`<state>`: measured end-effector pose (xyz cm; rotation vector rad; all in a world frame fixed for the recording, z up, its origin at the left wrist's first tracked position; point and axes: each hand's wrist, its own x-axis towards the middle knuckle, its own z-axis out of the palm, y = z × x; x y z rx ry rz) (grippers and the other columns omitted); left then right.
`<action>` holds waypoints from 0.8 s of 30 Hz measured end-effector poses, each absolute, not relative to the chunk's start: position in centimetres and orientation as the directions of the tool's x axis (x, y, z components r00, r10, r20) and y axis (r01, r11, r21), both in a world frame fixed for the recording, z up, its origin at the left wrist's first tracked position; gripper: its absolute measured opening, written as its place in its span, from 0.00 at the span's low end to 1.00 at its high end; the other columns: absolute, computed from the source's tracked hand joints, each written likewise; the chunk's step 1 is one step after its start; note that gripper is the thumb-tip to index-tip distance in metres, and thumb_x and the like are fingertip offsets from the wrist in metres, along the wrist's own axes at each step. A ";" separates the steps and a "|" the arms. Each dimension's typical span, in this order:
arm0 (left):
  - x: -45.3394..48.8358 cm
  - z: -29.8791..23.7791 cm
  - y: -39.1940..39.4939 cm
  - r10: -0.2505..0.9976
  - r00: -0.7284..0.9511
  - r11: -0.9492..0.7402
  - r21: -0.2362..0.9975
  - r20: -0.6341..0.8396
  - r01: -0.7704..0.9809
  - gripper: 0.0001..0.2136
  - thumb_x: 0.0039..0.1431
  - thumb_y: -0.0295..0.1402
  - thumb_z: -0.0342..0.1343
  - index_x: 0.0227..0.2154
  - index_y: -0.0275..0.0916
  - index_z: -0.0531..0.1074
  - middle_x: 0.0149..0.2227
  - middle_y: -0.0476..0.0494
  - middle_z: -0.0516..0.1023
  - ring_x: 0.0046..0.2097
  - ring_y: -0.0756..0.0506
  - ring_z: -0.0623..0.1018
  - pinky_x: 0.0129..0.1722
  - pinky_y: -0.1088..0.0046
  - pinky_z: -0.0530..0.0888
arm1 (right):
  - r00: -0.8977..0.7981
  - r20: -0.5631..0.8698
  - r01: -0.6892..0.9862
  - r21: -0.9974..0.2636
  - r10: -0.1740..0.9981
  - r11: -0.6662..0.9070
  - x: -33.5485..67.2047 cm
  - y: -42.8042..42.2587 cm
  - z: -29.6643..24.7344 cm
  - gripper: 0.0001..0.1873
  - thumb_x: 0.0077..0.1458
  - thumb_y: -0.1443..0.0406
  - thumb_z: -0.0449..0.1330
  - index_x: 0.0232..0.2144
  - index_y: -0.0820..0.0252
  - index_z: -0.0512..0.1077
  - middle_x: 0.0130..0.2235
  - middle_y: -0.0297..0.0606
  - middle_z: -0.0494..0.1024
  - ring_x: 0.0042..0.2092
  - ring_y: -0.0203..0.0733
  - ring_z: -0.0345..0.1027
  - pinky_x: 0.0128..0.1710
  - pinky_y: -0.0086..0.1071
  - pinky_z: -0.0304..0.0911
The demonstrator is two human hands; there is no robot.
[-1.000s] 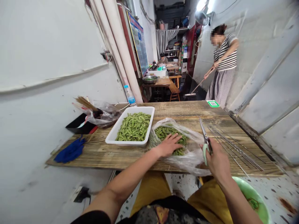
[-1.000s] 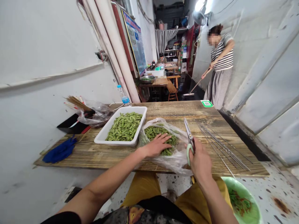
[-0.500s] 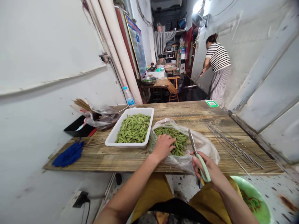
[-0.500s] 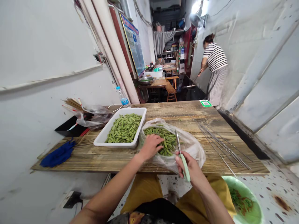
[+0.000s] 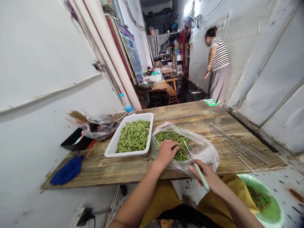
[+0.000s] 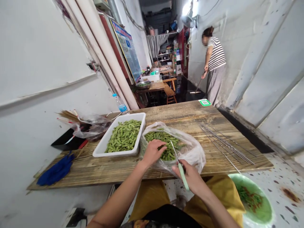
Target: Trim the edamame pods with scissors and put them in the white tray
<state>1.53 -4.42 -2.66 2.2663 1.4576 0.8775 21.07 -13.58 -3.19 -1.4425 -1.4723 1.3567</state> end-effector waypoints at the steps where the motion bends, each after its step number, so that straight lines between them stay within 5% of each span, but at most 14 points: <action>1: 1.8 -2.7 -4.4 0.906 0.294 -0.421 0.563 0.306 0.711 0.08 0.56 0.32 0.57 0.37 0.39 0.77 0.37 0.43 0.79 0.41 0.45 0.75 0.45 0.67 0.69 | -0.170 -0.193 0.285 -0.948 0.966 -0.139 21.0 -13.5 -3.2 0.23 0.50 0.46 0.58 0.37 0.59 0.69 0.19 0.27 0.65 0.19 0.33 0.59 0.18 0.26 0.57; 12: 3.2 -3.3 -4.7 0.942 0.219 -0.336 0.678 0.255 0.654 0.08 0.54 0.30 0.58 0.37 0.37 0.76 0.38 0.43 0.80 0.40 0.45 0.76 0.45 0.68 0.71 | -0.223 -0.306 0.143 -0.949 0.925 -0.279 20.9 -13.0 -3.9 0.24 0.51 0.44 0.57 0.37 0.58 0.66 0.15 0.21 0.58 0.15 0.29 0.51 0.12 0.22 0.51; 24: 3.3 -2.6 -5.3 0.888 0.311 -0.460 0.629 0.340 0.626 0.10 0.60 0.29 0.52 0.39 0.37 0.77 0.38 0.42 0.80 0.41 0.46 0.77 0.45 0.69 0.72 | -0.258 -0.299 0.149 -0.952 0.919 -0.268 21.2 -13.4 -3.6 0.24 0.51 0.45 0.58 0.37 0.59 0.65 0.14 0.20 0.57 0.14 0.28 0.50 0.13 0.22 0.50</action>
